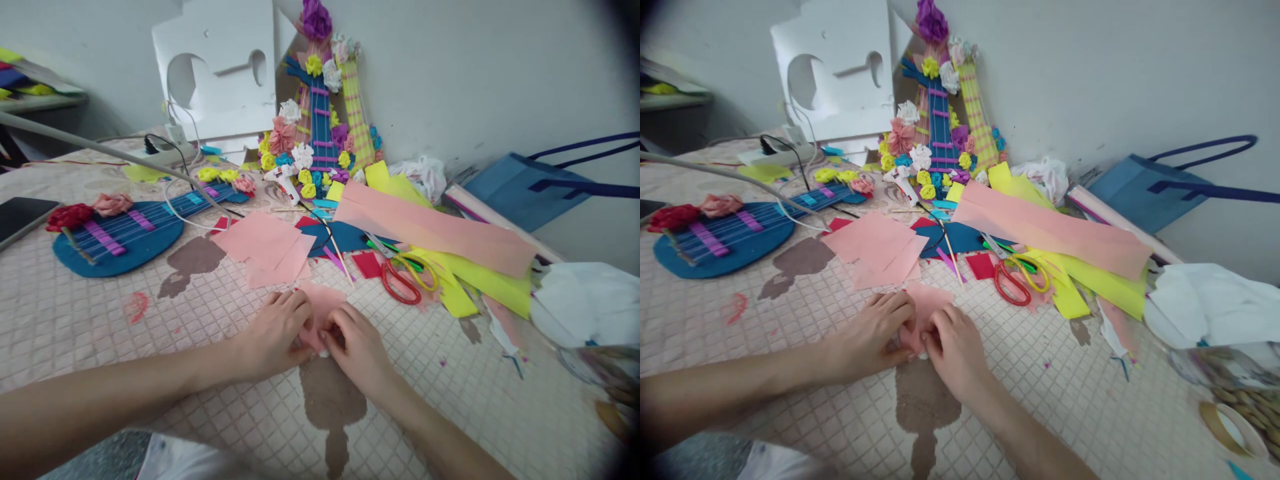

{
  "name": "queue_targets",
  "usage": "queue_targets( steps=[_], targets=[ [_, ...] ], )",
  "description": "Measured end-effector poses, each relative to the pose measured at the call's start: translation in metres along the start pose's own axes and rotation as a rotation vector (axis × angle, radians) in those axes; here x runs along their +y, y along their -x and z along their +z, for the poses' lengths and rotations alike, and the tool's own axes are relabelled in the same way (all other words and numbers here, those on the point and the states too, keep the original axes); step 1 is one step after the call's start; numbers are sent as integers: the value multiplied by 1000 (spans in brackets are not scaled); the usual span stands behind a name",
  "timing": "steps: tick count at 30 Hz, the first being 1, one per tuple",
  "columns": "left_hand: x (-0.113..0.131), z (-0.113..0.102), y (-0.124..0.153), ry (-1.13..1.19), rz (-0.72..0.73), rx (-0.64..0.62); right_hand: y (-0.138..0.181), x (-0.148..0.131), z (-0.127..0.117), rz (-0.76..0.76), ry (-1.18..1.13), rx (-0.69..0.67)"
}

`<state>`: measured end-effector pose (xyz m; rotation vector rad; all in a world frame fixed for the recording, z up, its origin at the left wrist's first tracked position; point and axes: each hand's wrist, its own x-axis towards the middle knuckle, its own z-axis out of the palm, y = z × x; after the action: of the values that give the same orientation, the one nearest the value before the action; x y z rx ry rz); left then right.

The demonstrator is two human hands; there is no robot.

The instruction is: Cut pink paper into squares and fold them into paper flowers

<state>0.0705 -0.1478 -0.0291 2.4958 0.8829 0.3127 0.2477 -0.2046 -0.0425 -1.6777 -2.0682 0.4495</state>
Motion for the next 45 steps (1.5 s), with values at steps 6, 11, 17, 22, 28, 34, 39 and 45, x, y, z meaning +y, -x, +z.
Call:
queue_targets(
  steps=[6,11,17,22,28,34,39,45],
  targets=[
    [0,-1,1,-25,4,-3,2,-1,-2,7,-44,-10],
    [-2,1,2,-23,1,-2,3,-2,-1,17,-36,-13],
    [-1,1,1,-10,-5,5,2,9,-1,44,-124,16],
    [-1,1,1,-17,-11,9,3,15,-5,22,-159,44],
    [-2,2,2,-7,12,23,5,8,-3,11,-109,25],
    [-1,1,1,-4,-4,14,4,28,-17,71,-106,114],
    [-2,2,1,-1,7,18,8,14,-21,-180,-255,35],
    [-2,1,2,27,11,31,7,-4,-11,-134,-343,-174]
  ],
)
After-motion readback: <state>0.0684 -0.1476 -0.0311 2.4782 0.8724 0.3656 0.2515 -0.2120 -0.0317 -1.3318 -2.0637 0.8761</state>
